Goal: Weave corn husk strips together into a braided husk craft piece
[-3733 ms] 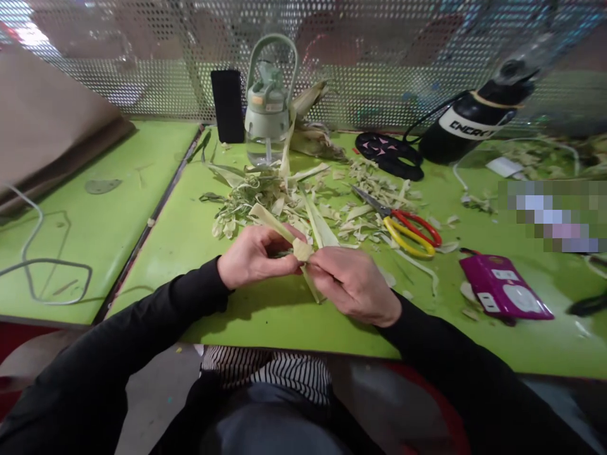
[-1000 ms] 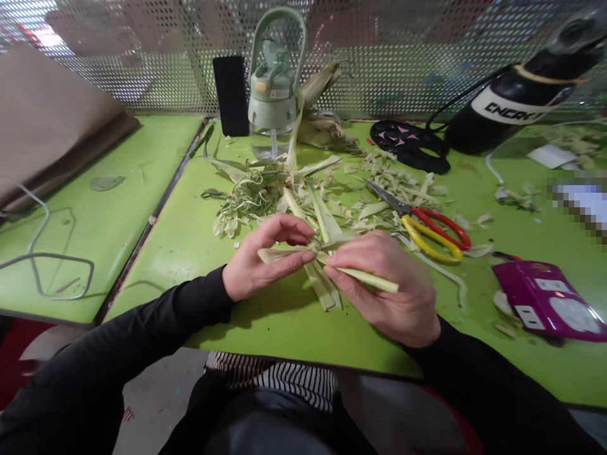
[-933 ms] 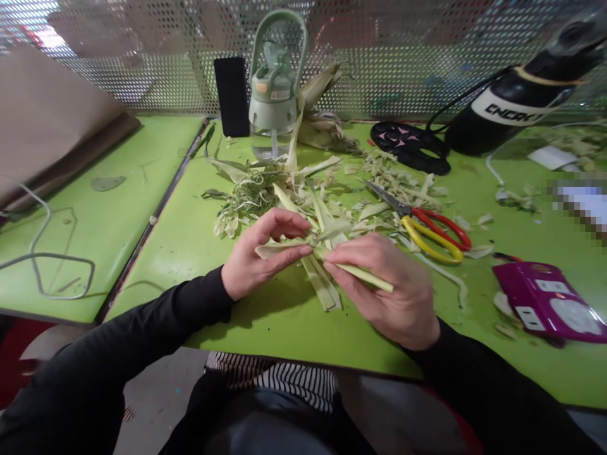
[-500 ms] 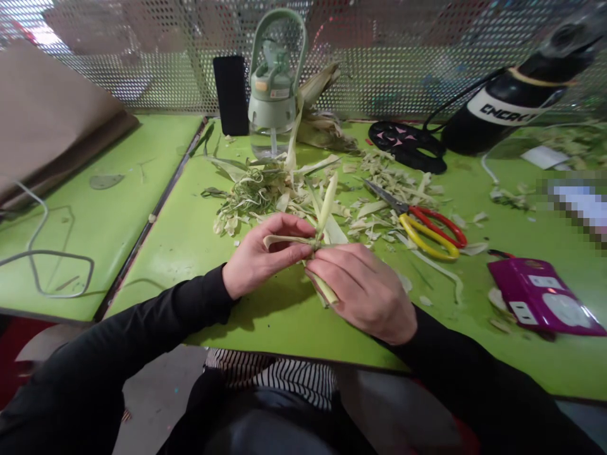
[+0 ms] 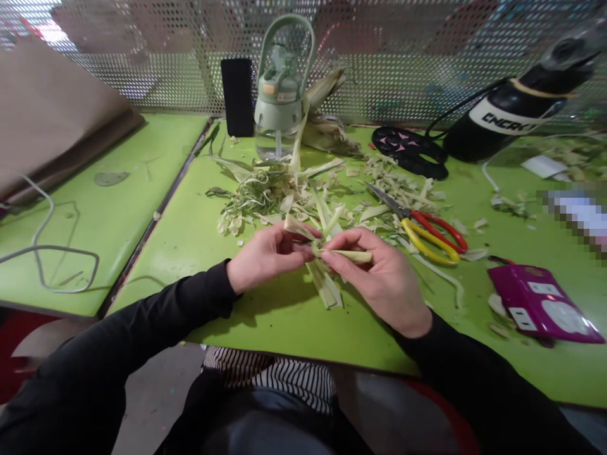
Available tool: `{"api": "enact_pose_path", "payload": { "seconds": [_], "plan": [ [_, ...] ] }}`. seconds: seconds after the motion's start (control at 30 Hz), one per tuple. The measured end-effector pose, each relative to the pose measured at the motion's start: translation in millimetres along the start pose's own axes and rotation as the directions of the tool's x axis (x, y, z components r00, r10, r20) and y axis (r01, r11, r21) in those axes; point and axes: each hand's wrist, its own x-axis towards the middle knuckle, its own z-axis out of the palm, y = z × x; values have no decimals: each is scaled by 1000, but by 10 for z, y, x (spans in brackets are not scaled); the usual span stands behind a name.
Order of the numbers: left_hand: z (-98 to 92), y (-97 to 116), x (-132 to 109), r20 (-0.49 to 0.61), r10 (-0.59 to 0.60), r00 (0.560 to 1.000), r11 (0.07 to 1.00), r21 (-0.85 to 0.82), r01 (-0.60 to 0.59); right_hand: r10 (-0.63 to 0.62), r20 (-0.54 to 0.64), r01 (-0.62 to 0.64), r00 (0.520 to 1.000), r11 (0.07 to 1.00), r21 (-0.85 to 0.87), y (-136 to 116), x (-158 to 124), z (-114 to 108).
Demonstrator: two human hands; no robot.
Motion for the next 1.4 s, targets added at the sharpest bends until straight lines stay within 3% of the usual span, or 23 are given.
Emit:
{"api": "enact_pose_path", "payload": {
  "seconds": [0.07,0.13,0.17,0.23,0.3,0.37,0.43,0.5,0.53,0.6,0.67,0.73,0.8,0.93,1.07,1.23,1.4],
  "plan": [
    [-7,-38,15,-3,38,999,999,26,-38,-16,6,16,1000,1000,24,22,14,6],
    [-18,-72,31,-16,79,997,996,48,-79,-178,-28,175,984,982,-76,31,23,1],
    [-25,-86,39,-20,89,996,995,49,-88,-301,-37,291,953,941,-175,29,24,-10],
    [-38,-101,51,-25,81,996,996,29,-80,-548,4,497,837,757,-424,20,21,-51],
    [-45,-99,57,-29,52,998,999,-4,-52,-689,126,599,713,507,-619,11,16,-103],
    [-45,-80,56,-40,20,999,999,-28,-22,-723,237,626,648,329,-707,7,15,-143],
    [-40,-49,50,-63,2,998,999,-34,-4,-721,283,629,632,264,-731,7,18,-151],
    [-31,-22,45,-92,1,996,1000,-27,-4,-703,259,616,663,316,-721,3,26,-122],
    [-26,-15,44,-101,3,995,1000,-25,-5,-678,230,606,698,389,-694,-1,30,-98],
    [-16,-15,48,-102,-2,995,999,-36,-1,-565,163,543,809,612,-575,-8,35,-42],
    [-6,-34,54,-95,3,995,998,-62,-9,-377,125,396,918,833,-388,-10,34,9],
    [4,-56,55,-98,22,995,996,-83,-30,-236,113,257,965,934,-248,1,29,40],
    [17,-66,45,-101,30,994,994,-98,-40,-225,79,237,971,949,-209,19,24,50],
    [44,-39,4,-98,-38,994,988,-153,23,-353,10,340,935,893,-294,37,21,39],
    [23,-16,-5,-45,-96,994,975,-205,85,-473,76,463,878,798,-386,24,16,34],
    [-52,13,18,12,-135,991,976,-174,135,-532,127,528,838,729,-435,7,43,-33],
    [-72,89,2,82,-171,982,961,-208,185,-506,114,503,855,756,-420,-38,63,-116]
  ]
}}
